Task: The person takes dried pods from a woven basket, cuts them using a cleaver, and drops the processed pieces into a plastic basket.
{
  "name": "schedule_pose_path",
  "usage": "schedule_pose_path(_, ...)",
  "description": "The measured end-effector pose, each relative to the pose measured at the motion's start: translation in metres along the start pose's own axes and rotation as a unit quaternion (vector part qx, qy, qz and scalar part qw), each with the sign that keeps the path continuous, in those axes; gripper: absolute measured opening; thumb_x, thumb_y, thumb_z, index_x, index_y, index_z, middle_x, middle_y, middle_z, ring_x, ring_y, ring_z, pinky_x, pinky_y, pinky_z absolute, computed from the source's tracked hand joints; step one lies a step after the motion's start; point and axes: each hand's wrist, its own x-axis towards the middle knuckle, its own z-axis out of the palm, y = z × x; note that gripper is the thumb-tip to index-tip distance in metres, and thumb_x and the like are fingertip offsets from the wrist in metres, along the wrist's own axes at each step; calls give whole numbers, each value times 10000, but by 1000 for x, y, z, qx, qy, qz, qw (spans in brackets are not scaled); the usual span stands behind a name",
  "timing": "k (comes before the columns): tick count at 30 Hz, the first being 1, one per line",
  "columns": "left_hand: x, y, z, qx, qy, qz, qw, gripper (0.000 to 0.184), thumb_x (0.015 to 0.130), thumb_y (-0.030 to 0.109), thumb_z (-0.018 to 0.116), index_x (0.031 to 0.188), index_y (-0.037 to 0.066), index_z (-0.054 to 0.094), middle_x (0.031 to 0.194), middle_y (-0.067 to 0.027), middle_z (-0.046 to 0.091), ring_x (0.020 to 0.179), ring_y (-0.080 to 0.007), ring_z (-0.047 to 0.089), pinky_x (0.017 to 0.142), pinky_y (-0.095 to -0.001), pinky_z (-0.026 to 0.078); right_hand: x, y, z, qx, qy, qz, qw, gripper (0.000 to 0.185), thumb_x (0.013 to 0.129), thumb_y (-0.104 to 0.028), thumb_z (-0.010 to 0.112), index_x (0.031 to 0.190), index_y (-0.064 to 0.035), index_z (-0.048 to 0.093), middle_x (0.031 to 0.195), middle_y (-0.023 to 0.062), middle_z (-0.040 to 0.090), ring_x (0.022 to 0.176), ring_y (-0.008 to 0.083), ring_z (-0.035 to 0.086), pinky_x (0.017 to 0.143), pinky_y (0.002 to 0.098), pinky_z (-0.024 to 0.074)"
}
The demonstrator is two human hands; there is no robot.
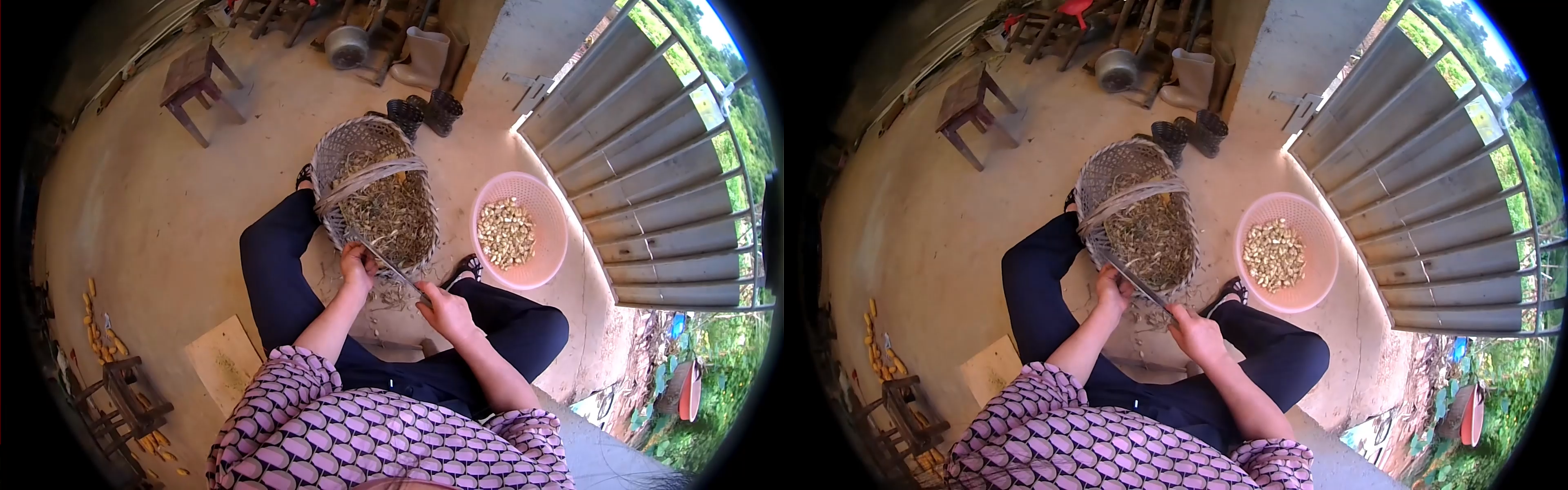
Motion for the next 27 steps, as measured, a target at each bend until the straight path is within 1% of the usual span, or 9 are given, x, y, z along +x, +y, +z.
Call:
schedule_pose_path(4, -17, -9, 7, 75, -48, -25, 996, 47, 751, 54, 478, 755, 99, 467, 524, -44, 449, 325, -115, 295, 292, -257, 171, 4, 7, 7, 20, -12, 48, 999, 355, 750, -181, 619, 1075, -120, 490, 686, 152, 607, 638, 328, 609, 568, 428, 488)
schedule_pose_path(7, -54, -30, 26, 155, -157, -168, 961, 54, 747, 58, 488, 782, 97, 478, 546, -65, 476, 340, -111, 294, 323, -246, 215, 13, 20, 15, 61, -33, 130, 989, 361, 742, -150, 615, 1078, -93, 496, 678, 156, 613, 618, 298, 622, 572, 401, 496)
schedule_pose_path(10, -57, -37, 28, 82, -178, -255, 947, 36, 723, 78, 485, 758, 72, 492, 567, -82, 494, 420, -173, 410, 392, -272, 299, 12, 29, 16, 117, -40, 197, 973, 382, 728, -108, 609, 1089, -54, 496, 657, 151, 617, 542, 246, 631, 525, 345, 502)
schedule_pose_path(12, -30, -32, 12, -18, -108, -289, 951, 32, 703, 93, 486, 701, 64, 500, 591, -95, 506, 485, -206, 462, 432, -286, 335, 7, 30, 11, 169, -58, 277, 944, 422, 701, -147, 616, 1101, -91, 493, 621, 144, 611, 572, 274, 628, 598, 386, 498)
schedule_pose_path(13, -8, -33, -5, -44, -103, -277, 954, 55, 686, 101, 488, 658, 55, 502, 611, -105, 514, 517, -213, 477, 445, -286, 341, 4, 33, 12, 206, -44, 282, 936, 441, 696, -42, 651, 1104, -33, 483, 667, 107, 606, 495, 179, 597, 480, 294, 474)
schedule_pose_path(18, 29, -7, 18, 56, -42, -199, 977, 109, 803, 135, 507, 823, 53, 575, 728, -113, 617, 627, -224, 601, 503, -296, 455, 11, 20, -8, 300, -30, 353, 886, 459, 697, -2, 661, 1120, -27, 485, 772, 77, 594, 512, 90, 538, 437, 229, 423)
schedule_pose_path(20, 50, -13, 28, 72, -54, -192, 977, 129, 825, 165, 532, 861, 56, 591, 752, -102, 627, 658, -207, 615, 516, -287, 467, 12, 26, -2, 318, 32, 339, 885, 415, 717, -55, 671, 1094, -47, 496, 649, 71, 582, 465, 121, 545, 464, 252, 443)
schedule_pose_path(24, 119, -61, 18, 181, -65, -212, 958, 152, 804, 150, 590, 918, 52, 609, 725, -58, 621, 618, -136, 586, 449, -248, 427, 24, 29, -12, 376, 87, 363, 848, 373, 744, 4, 604, 1089, -29, 468, 723, 25, 541, 480, 68, 465, 423, 203, 389)
schedule_pose_path(27, 141, -103, 20, 370, -47, -65, 926, 186, 745, 119, 628, 906, 27, 650, 733, -77, 642, 647, -168, 590, 522, -267, 425, 32, 37, -18, 388, 139, 384, 826, 372, 761, 9, 575, 1100, -25, 425, 703, 17, 521, 475, 64, 449, 429, 192, 381)
